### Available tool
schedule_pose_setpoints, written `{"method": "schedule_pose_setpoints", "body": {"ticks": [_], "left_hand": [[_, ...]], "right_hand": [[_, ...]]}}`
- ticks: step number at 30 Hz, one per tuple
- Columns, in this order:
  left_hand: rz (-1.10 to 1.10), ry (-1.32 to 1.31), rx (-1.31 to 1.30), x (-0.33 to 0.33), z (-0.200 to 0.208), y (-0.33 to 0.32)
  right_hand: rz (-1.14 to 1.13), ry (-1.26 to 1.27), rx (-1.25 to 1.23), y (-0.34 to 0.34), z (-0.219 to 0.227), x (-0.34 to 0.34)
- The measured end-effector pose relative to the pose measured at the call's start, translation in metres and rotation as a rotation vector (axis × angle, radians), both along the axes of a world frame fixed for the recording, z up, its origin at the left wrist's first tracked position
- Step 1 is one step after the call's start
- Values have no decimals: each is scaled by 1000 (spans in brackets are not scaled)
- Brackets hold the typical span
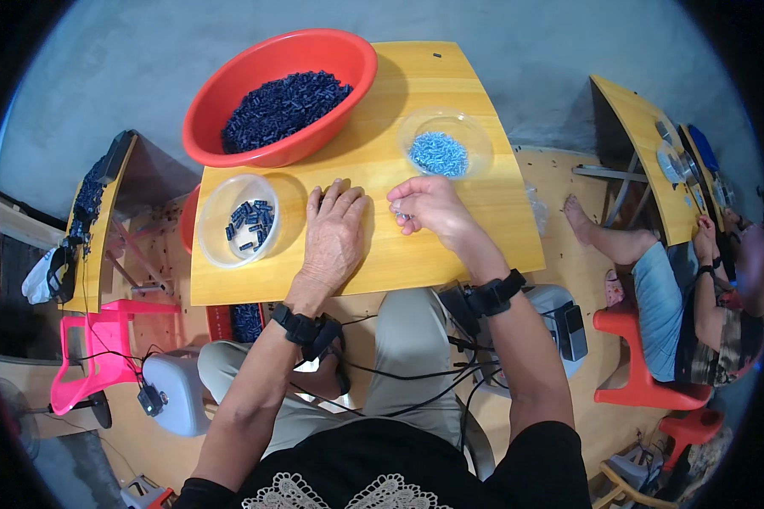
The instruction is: Assembling small plastic components by inserting metal pins into blue plastic housings.
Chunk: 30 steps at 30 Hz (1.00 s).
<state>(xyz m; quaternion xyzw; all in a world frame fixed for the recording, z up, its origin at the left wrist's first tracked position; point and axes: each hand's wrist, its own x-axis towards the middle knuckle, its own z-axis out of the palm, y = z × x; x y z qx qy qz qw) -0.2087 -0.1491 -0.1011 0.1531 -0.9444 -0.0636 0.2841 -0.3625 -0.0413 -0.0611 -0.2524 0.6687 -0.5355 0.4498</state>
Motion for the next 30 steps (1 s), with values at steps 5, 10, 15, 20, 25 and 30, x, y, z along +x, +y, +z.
{"method": "schedule_pose_setpoints", "body": {"ticks": [5,10,15,20,25,30], "left_hand": [[-17,56,78,8,-3,-6],[-9,85,92,8,-3,-6],[-8,81,80,7,-4,-7],[-7,89,66,7,-4,-6],[-5,75,66,8,-4,-6],[-3,71,56,6,-3,-6]], "right_hand": [[-21,225,19,-22,-5,4],[-3,325,-32,-27,-4,9],[-54,329,-42,-23,-6,8],[-67,341,-31,-20,-10,5],[-65,329,-73,-18,-17,5],[-44,379,-79,-19,-13,6]]}}
